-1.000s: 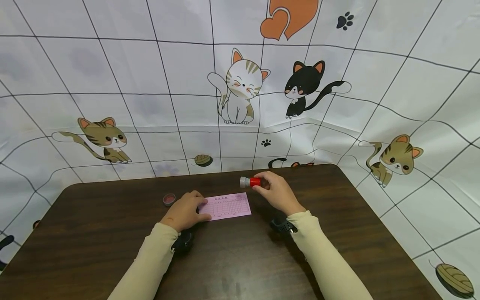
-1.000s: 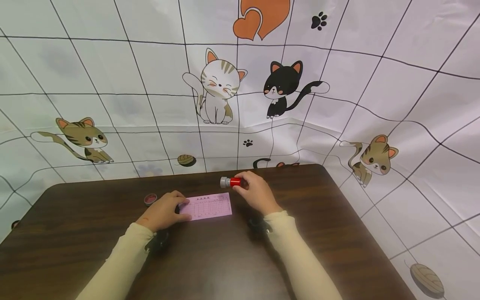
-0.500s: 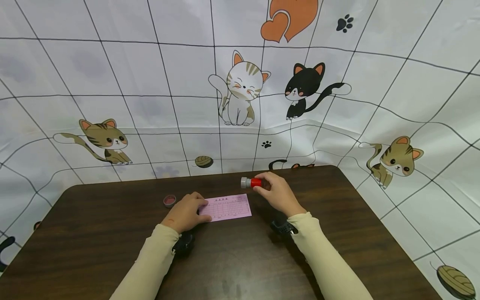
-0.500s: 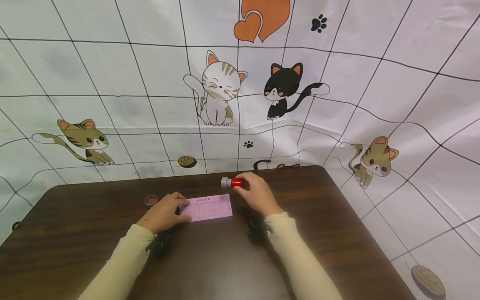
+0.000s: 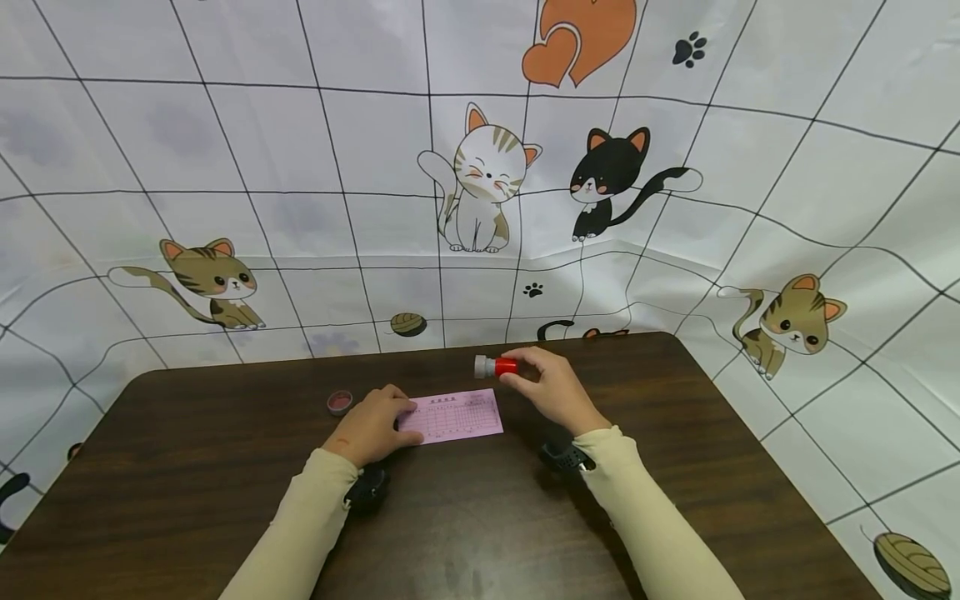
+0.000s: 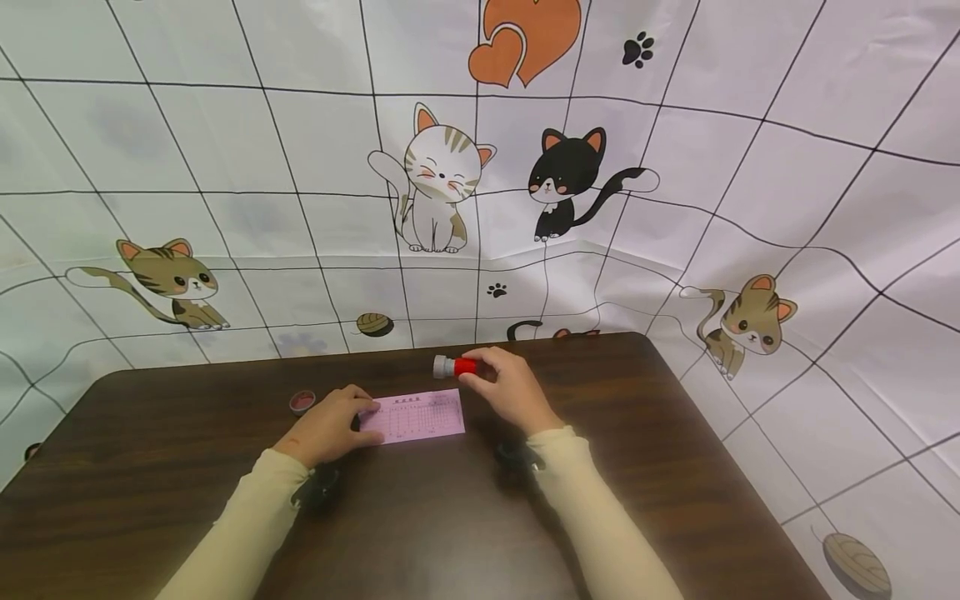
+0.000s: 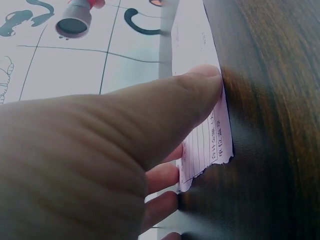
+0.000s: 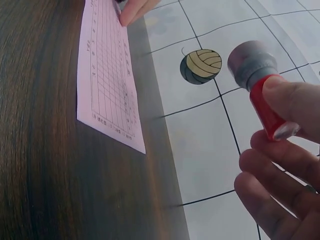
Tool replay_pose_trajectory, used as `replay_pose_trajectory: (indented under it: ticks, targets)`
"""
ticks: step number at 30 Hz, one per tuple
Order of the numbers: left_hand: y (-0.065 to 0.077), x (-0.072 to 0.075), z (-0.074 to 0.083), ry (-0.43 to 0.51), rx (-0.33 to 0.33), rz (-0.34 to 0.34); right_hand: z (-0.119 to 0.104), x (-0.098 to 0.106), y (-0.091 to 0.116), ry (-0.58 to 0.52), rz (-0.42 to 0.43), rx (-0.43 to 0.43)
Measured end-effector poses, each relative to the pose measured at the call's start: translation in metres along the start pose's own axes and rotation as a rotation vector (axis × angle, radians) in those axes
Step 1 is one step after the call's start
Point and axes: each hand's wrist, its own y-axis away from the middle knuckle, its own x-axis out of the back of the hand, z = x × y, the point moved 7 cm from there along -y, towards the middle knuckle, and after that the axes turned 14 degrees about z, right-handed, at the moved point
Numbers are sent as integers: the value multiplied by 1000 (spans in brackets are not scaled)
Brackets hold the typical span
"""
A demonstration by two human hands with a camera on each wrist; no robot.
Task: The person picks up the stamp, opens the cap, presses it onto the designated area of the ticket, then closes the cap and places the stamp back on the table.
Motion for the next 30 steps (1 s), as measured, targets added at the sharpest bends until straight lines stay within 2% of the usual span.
replay_pose_trajectory:
  ticks: [8,14,18,23,30]
  targets:
    - [1,-1,-1,4,15,9,-5,-2,1,-39,-2,-17]
    - [0,-2,-3,7,12,15,-8,-1,1,-156,15,-80]
    - [1,-3,-4,9,8,14,-11,-1,2,-212,16,-77]
    - [1,-4,-5,17,6,12,-14,-4,3,-229,-4,-57]
    - [1,-3,-5,20,6,13,-12,-11,4,-253,-41,-73]
